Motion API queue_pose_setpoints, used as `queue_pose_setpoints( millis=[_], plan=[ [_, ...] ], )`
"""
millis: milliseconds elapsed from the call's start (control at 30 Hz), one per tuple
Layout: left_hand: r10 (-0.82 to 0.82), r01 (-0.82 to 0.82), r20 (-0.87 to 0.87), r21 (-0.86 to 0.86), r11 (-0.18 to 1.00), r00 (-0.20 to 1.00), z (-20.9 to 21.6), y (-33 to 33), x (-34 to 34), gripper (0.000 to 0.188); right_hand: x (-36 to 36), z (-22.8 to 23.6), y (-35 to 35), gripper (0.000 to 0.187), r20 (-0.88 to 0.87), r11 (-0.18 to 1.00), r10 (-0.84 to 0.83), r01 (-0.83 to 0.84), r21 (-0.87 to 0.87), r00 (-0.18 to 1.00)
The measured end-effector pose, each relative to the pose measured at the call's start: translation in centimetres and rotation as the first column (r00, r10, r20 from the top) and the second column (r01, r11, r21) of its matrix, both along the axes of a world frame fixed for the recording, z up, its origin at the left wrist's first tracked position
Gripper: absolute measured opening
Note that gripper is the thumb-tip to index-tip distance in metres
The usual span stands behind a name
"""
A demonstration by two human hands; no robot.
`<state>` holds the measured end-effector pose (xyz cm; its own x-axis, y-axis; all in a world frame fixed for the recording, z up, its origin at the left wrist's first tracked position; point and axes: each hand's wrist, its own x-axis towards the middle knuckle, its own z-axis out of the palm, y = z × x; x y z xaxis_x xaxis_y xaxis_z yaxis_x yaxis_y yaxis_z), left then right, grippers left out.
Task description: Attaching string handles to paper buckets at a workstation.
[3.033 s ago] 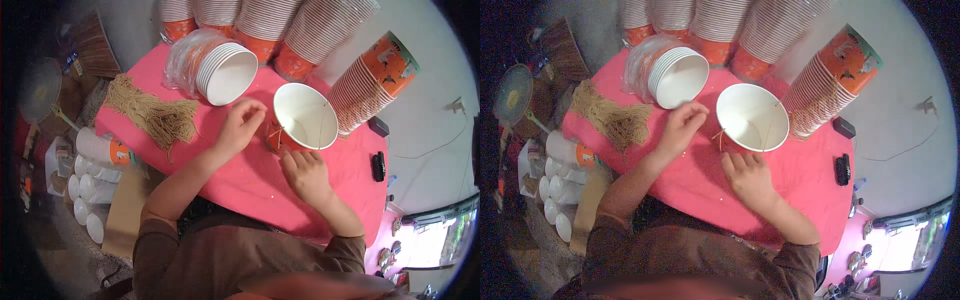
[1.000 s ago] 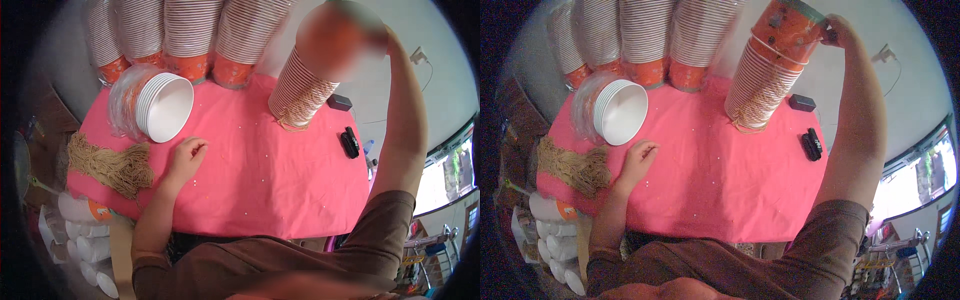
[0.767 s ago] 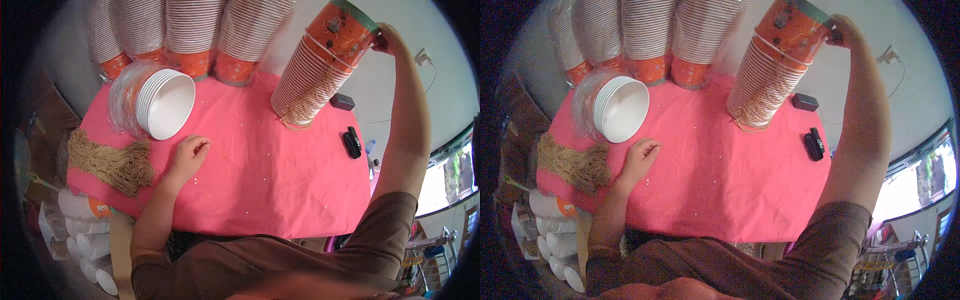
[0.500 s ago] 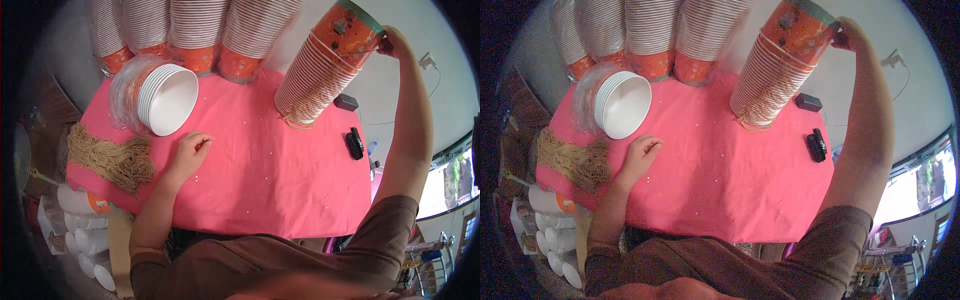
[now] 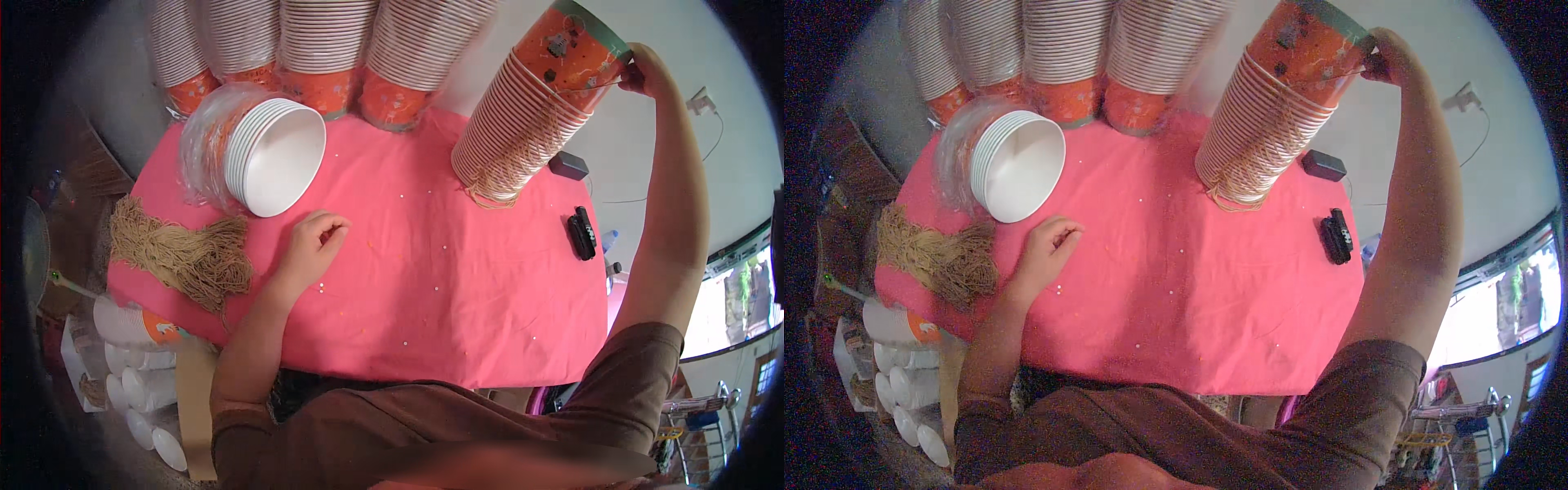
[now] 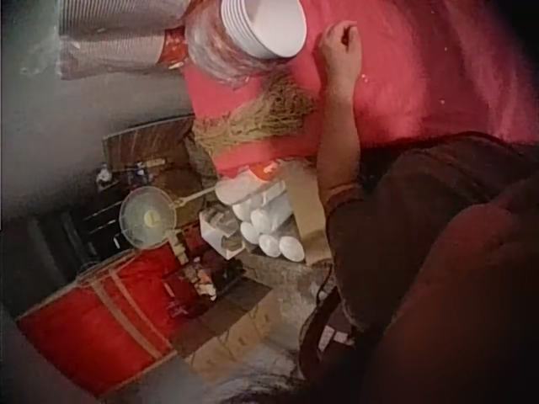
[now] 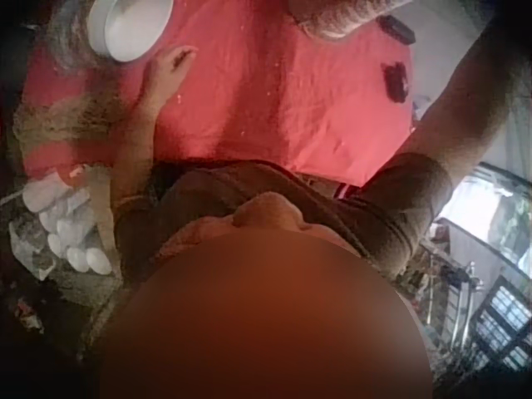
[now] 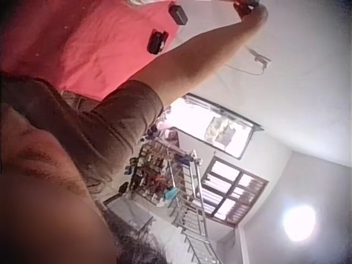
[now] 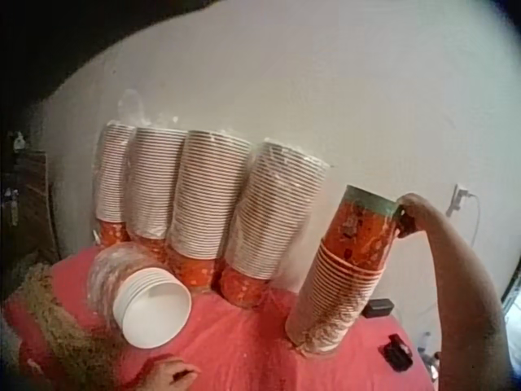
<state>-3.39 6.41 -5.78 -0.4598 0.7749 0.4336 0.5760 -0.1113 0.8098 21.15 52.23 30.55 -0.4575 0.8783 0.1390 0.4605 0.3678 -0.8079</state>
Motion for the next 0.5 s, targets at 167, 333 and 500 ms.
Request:
queue_pose_setpoints(
  millis=[167, 333, 500],
  plan=[
    [0.008, -0.008, 0.005, -0.011, 1.0, 1.0, 0.1, -0.3, -0.1, 0.01, -0.5, -0.7, -1.5, 0.027, -0.029, 0.998, 0.033, -0.032, 0.053, 0.999],
    [0.002, -0.001, 0.022, -0.022, 1.0, 1.0, 0.3, -0.3, 0.0, 0.009, -0.4, -0.8, -1.7, 0.029, -0.026, 0.997, -0.045, 0.047, 0.056, 0.999],
    [0.01, -0.01, -0.019, -0.003, 1.0, 1.0, 0.2, -0.2, 0.0, 0.01, 0.4, -0.8, 0.7, 0.031, -0.047, 1.0, 0.018, -0.017, 0.024, 0.999]
  ],
)
